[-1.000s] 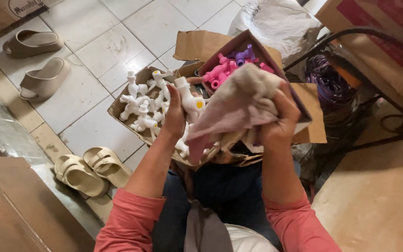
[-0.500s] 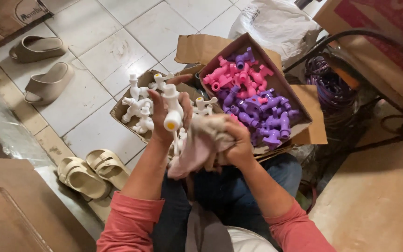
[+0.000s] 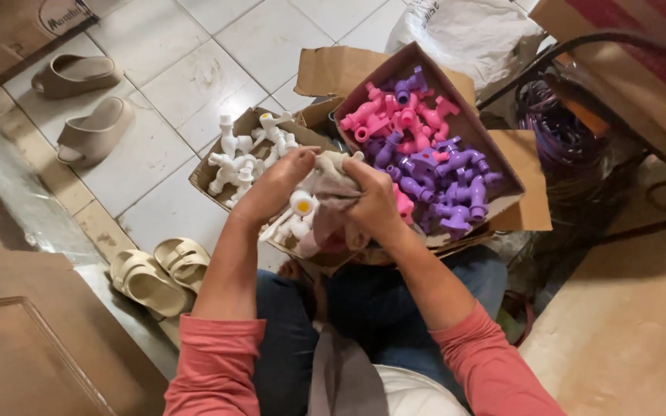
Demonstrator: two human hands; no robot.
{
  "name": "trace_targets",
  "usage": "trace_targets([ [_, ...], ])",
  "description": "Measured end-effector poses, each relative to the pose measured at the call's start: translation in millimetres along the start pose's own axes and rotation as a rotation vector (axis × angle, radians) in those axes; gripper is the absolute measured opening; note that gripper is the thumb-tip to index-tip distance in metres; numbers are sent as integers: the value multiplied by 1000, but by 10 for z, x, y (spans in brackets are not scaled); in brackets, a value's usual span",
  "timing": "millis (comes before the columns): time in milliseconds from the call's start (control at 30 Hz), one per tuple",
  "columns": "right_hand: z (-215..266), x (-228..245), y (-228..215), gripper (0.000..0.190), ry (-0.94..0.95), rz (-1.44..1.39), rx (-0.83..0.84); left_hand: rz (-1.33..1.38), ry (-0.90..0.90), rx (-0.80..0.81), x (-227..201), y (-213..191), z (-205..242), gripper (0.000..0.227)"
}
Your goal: Cleaning and inspecting plastic water taps using a cloth and sorting them into boxes.
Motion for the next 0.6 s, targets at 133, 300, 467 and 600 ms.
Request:
trace_targets([
  [133, 177, -372, -247, 45, 23, -57, -149, 45, -126, -215, -138, -185, 191, 52],
  [300, 401, -433, -913, 40, 220, -117, -275, -386, -843, -231, 368, -359, 319, 102],
  [467, 660, -670, -1082, 28, 237, -76, -260, -462, -871, -310, 965, -672, 298, 89],
  [600, 853, -765, -1155, 28, 261, -34, -259, -661, -575, -917, 1541, -1328, 399, 29],
])
Point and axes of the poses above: each hand's wrist, its own z-axis away from the middle knuckle, its own y-axis out of the palm, x = y × z, the point moved 7 cm from there along -z, towards the middle knuckle, and after that the axes turned 9 degrees about x, right-handed, at the moved point
